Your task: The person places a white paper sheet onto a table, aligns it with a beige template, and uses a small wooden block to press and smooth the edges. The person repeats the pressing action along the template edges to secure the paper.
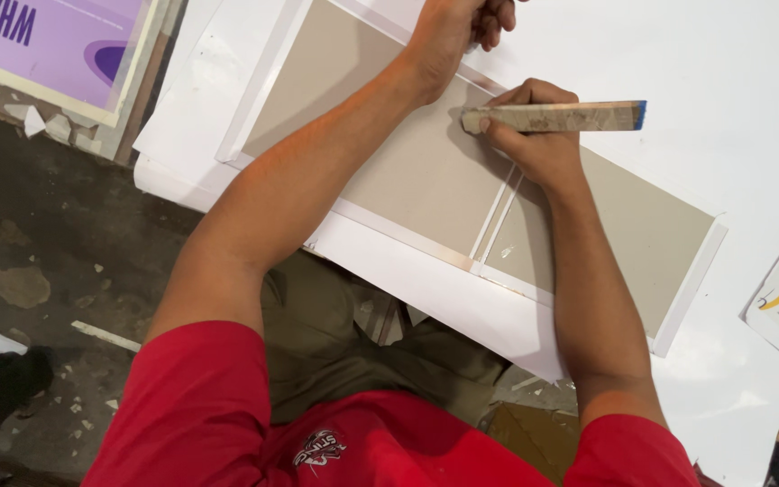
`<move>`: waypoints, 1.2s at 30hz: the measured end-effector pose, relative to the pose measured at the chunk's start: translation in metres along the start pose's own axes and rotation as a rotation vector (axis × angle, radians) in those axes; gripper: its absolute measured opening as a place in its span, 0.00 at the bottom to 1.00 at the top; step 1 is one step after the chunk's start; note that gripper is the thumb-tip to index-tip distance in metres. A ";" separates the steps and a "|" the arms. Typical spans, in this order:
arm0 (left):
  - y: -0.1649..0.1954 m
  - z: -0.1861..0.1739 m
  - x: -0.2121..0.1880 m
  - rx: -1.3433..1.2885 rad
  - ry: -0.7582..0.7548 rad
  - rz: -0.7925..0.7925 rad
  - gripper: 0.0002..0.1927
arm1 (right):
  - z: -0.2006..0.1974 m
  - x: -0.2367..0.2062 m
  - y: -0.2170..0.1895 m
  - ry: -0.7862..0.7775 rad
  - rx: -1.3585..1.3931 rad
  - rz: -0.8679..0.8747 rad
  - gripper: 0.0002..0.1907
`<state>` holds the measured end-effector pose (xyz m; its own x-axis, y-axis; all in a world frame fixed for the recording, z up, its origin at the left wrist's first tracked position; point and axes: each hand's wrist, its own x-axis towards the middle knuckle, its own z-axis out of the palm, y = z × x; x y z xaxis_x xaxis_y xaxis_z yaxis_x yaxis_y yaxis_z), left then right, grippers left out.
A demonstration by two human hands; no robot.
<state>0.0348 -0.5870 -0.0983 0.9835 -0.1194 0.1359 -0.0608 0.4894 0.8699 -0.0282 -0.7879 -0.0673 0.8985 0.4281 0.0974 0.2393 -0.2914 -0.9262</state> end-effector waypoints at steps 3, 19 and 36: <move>-0.002 0.000 -0.001 -0.006 -0.036 0.033 0.20 | -0.001 -0.001 0.001 0.032 -0.026 0.041 0.09; 0.001 0.005 -0.006 0.083 -0.161 0.041 0.26 | 0.005 -0.005 -0.020 -0.170 -0.022 -0.055 0.07; 0.008 0.027 -0.027 0.703 -0.448 0.486 0.25 | 0.002 -0.004 0.018 0.195 -0.433 -0.087 0.12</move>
<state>0.0031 -0.6030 -0.0820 0.6764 -0.4304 0.5977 -0.6756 -0.0393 0.7363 -0.0286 -0.7929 -0.0853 0.9106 0.3105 0.2728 0.4109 -0.6088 -0.6786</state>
